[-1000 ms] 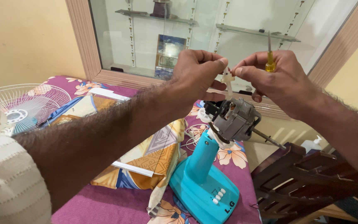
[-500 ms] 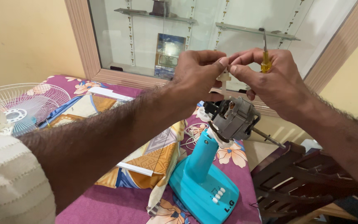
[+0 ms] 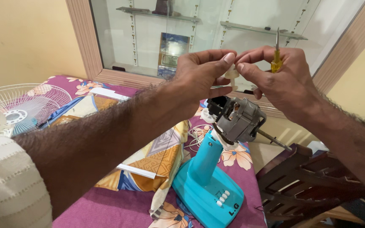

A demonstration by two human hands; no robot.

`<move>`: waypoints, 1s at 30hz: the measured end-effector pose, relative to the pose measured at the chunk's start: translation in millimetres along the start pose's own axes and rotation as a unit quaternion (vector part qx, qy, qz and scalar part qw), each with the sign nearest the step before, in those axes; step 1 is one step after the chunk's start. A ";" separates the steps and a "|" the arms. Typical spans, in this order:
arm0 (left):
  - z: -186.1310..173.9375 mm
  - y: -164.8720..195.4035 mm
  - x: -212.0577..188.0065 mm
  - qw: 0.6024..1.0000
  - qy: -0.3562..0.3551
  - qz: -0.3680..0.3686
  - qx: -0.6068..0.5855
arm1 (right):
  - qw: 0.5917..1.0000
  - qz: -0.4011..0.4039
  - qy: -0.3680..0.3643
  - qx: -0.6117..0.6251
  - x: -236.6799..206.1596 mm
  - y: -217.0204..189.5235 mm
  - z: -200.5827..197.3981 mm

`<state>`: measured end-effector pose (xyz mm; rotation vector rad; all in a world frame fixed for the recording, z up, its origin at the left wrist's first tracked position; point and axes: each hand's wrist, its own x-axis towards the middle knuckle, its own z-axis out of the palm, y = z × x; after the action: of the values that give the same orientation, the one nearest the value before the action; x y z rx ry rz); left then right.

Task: The person uses a screwdriver to remove screws from the motor housing of a disassembled electric fan, then detaches the motor from the stand. They remove a small white plastic component from the motor shaft, inspect it, and attempt to reattach it.

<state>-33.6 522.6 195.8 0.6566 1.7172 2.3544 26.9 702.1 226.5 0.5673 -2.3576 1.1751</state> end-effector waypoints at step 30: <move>0.3 5.2 6.3 0.998 -0.014 0.040 0.040 | 0.959 0.178 -0.034 0.218 12.2 17.9 -17.5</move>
<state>-38.4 523.4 202.3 0.7831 1.8135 2.3265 10.9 724.4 231.3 0.3249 -2.3259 1.8921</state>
